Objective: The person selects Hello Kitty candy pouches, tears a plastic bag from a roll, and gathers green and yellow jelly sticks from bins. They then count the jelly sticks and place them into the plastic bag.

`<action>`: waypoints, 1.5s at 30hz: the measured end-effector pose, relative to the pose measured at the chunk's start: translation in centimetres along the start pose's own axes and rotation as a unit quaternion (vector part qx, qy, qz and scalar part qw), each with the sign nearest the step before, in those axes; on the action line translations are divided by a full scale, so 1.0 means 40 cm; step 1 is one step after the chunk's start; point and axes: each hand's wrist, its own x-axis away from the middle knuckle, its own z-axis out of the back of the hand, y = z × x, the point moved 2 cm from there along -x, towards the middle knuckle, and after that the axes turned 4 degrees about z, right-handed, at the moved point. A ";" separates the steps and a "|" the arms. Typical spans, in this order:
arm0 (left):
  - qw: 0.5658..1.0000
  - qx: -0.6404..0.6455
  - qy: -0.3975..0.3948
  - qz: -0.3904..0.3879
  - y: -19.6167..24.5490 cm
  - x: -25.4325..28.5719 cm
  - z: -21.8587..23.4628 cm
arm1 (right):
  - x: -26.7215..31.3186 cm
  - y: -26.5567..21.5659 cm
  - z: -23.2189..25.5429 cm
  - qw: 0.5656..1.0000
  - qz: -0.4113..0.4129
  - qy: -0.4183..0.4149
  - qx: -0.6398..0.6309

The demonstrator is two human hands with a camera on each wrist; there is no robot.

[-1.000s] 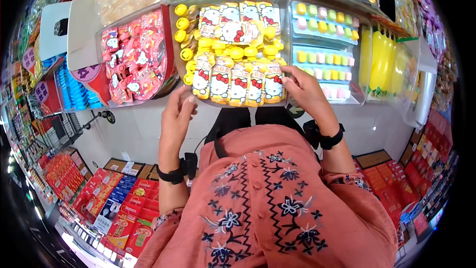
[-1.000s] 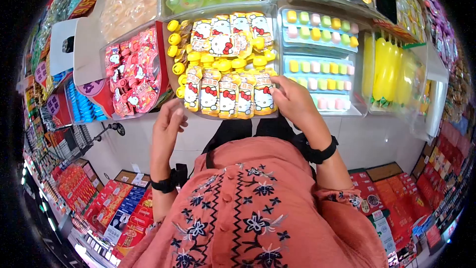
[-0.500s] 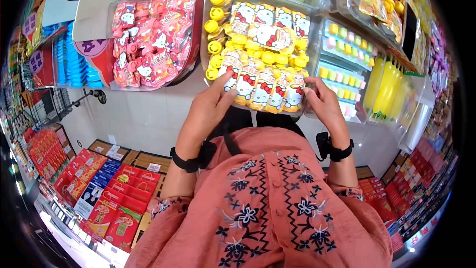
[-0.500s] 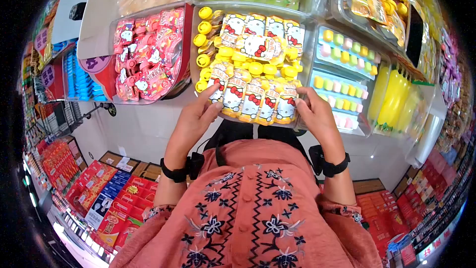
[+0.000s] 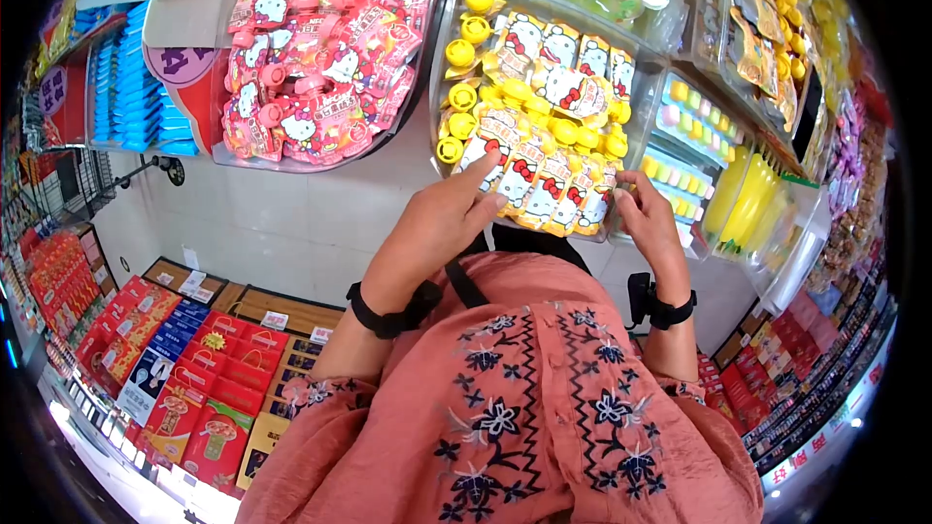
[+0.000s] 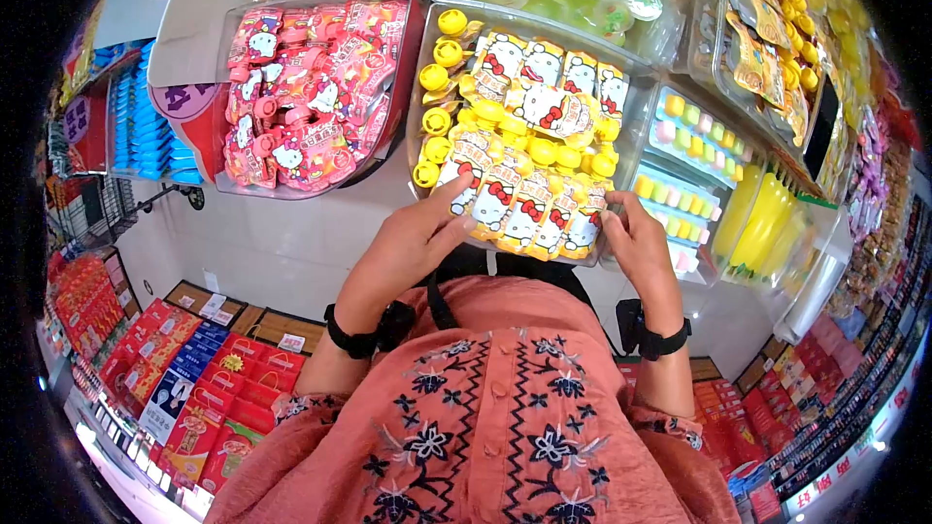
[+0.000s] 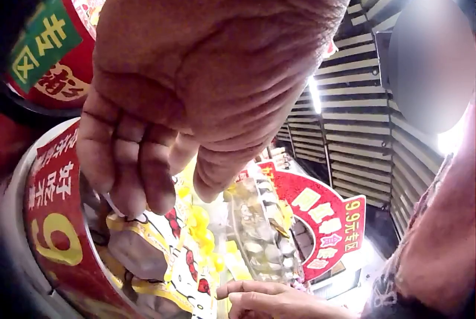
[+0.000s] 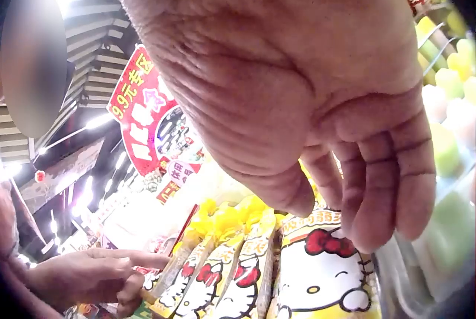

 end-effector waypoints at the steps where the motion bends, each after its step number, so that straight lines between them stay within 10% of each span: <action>1: 1.000 0.000 -0.003 -0.006 -0.003 -0.001 0.002 | -0.001 -0.002 -0.001 1.000 0.002 0.002 0.008; 12: 0.994 0.043 -0.101 0.010 -0.006 -0.010 0.044 | -0.011 -0.043 -0.023 0.994 0.035 0.035 0.101; 45: 0.994 0.085 -0.001 -0.062 -0.069 -0.029 0.174 | -0.023 -0.143 -0.050 0.995 0.074 0.066 0.030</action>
